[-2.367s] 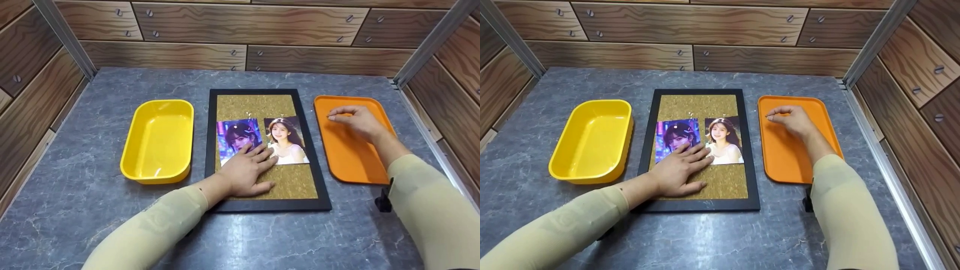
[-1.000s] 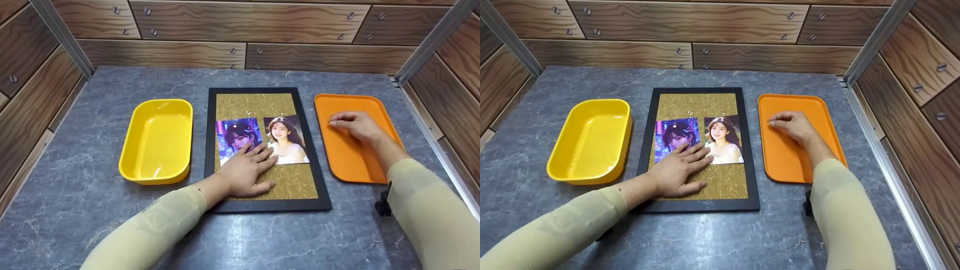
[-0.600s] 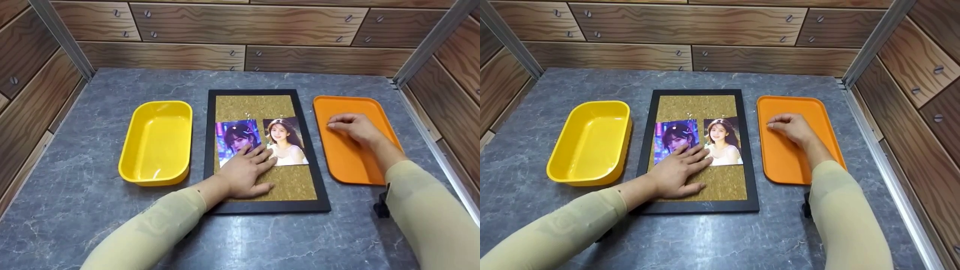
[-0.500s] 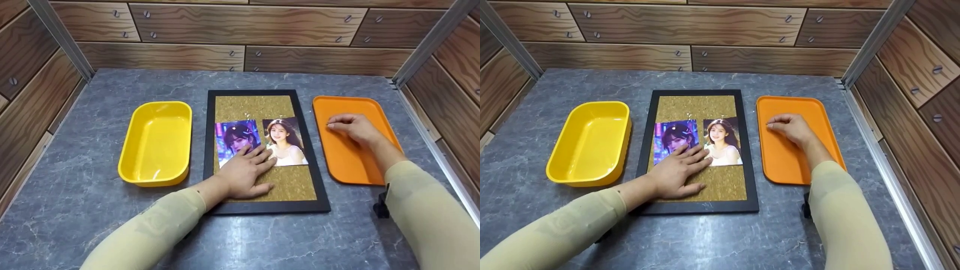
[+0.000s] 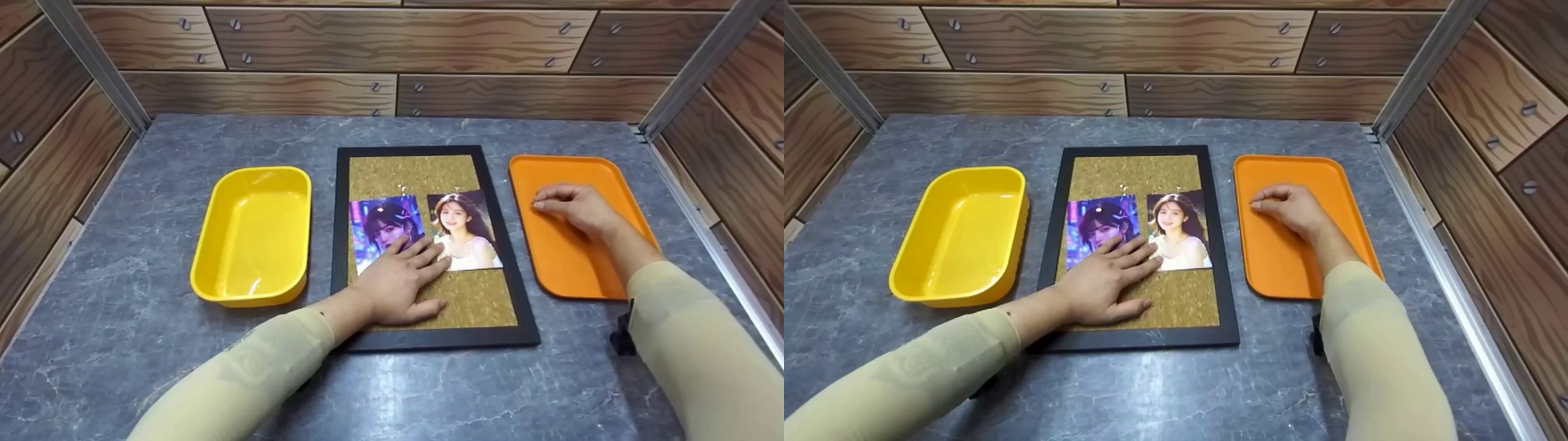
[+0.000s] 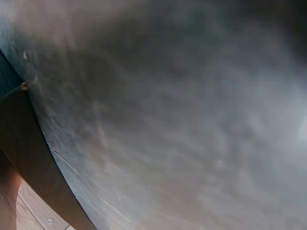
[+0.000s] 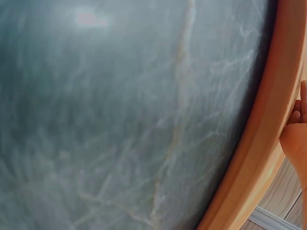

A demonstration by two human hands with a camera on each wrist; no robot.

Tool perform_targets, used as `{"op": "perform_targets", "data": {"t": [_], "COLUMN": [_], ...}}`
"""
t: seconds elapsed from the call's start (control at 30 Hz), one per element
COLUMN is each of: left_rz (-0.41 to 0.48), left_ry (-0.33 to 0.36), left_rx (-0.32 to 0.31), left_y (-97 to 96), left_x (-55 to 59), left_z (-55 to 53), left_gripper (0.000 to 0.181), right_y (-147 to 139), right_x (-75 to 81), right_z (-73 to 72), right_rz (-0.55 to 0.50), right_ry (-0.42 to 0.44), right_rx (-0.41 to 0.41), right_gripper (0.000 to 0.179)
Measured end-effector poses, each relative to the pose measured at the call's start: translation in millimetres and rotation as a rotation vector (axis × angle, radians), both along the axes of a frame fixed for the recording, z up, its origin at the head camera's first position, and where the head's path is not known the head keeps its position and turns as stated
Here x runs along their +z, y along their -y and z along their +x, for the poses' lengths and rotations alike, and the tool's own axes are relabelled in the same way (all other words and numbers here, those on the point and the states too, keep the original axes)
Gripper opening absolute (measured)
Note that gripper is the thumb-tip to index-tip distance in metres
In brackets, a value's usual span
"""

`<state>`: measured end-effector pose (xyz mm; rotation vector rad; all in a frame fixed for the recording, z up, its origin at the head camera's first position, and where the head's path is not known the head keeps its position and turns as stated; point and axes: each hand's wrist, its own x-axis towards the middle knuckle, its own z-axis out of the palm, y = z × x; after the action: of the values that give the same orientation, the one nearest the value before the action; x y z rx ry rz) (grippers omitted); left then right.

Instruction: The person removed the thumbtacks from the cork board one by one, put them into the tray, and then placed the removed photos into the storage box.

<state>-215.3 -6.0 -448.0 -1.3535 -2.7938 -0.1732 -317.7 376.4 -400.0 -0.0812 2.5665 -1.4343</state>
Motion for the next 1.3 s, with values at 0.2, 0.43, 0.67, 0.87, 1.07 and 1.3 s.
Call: {"op": "perform_targets", "data": {"t": [0.2, 0.43, 0.67, 0.87, 1.07, 1.3], "left_rz": [-0.002, 0.007, -0.005, -0.003, 0.002, -0.001], "left_ry": [0.003, 0.001, 0.002, 0.004, 0.002, 0.008], "left_rx": [0.000, -0.001, 0.005, 0.005, 0.001, 0.008], "left_y": [-0.3, 0.2, 0.4, 0.4, 0.7, 0.1], "left_x": [1.0, -1.9, 0.2, 0.9, 0.6, 0.0], "left_z": [0.5, 1.0, 1.5, 0.8, -0.4, 0.0], "left_gripper": [0.079, 0.078, 0.079, 0.079, 0.079, 0.079], "right_y": [-1.4, -9.9, -13.0, -10.4, -2.5, -11.6], "right_x": [-3.3, -21.3, -28.4, -22.6, -5.8, -17.2], "right_z": [-0.7, -10.5, -15.7, -12.9, -3.6, -13.9], "right_rz": [-0.010, 0.005, 0.025, 0.034, -0.034, -0.006], "right_ry": [-0.022, -0.035, -0.042, -0.034, -0.012, 0.007], "right_rx": [-0.002, -0.008, -0.002, -0.002, 0.005, -0.008], "right_gripper": [0.034, 0.036, 0.037, 0.037, 0.036, 0.045]}}
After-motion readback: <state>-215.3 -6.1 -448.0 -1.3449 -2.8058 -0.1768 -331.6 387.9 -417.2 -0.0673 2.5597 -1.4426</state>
